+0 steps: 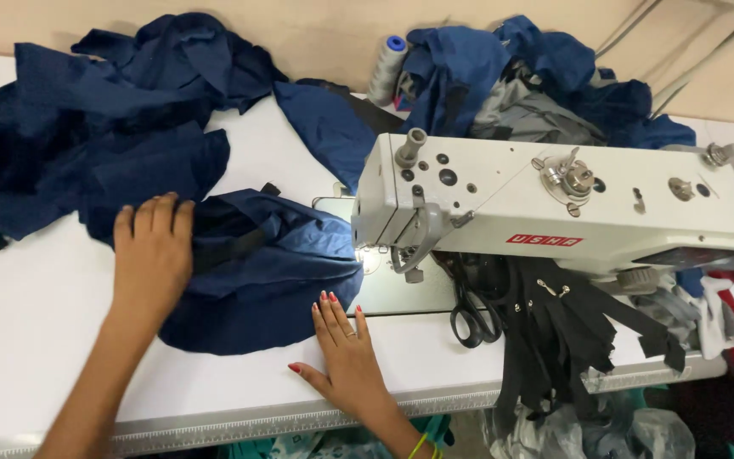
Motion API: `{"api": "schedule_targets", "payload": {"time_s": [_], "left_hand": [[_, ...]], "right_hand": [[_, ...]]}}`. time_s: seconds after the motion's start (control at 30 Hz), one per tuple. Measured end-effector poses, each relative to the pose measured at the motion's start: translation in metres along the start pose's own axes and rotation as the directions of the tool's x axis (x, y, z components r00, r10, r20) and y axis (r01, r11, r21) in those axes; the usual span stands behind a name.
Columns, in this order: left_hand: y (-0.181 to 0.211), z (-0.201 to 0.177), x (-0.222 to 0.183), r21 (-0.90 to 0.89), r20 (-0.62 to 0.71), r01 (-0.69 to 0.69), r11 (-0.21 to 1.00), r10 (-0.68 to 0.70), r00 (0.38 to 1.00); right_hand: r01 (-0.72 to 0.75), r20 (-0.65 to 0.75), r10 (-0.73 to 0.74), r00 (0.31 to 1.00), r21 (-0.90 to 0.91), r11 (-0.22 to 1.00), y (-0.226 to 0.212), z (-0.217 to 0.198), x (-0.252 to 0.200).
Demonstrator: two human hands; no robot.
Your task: Sewing a zipper onto a piece of dark blue fabric using an industrial sewing machine.
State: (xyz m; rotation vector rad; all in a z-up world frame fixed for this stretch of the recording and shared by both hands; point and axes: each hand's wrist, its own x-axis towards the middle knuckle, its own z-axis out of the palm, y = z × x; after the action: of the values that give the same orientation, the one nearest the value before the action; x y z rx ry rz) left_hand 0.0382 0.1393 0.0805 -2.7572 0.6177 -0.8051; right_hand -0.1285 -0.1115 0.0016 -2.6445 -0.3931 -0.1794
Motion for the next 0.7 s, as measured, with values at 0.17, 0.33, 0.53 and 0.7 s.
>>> {"api": "schedule_targets", "payload": {"time_s": [0.17,0.33,0.53,0.7], "left_hand": [[0.101,-0.008,-0.020,-0.501,-0.203,-0.223,0.837,0.137,0.970],[0.151,0.057,-0.011,-0.402,-0.071,-0.412,0.818,0.421,0.904],[0.150,0.038,-0.010,-0.511,-0.149,-0.381,0.770,0.357,0.922],[0.176,0.036,-0.029,-0.572,-0.054,-0.313,0.758,0.346,0.937]], "right_hand": [[0.026,-0.017,-0.027,0.999,-0.011,1.000,-0.002,0.001,-0.002],[0.025,-0.005,-0.025,1.000,0.000,1.000,-0.001,0.002,-0.005],[0.023,-0.023,-0.022,0.999,0.017,1.000,0.000,0.009,-0.007],[0.033,-0.017,-0.032,0.999,0.033,0.999,-0.002,0.025,-0.011]]}}
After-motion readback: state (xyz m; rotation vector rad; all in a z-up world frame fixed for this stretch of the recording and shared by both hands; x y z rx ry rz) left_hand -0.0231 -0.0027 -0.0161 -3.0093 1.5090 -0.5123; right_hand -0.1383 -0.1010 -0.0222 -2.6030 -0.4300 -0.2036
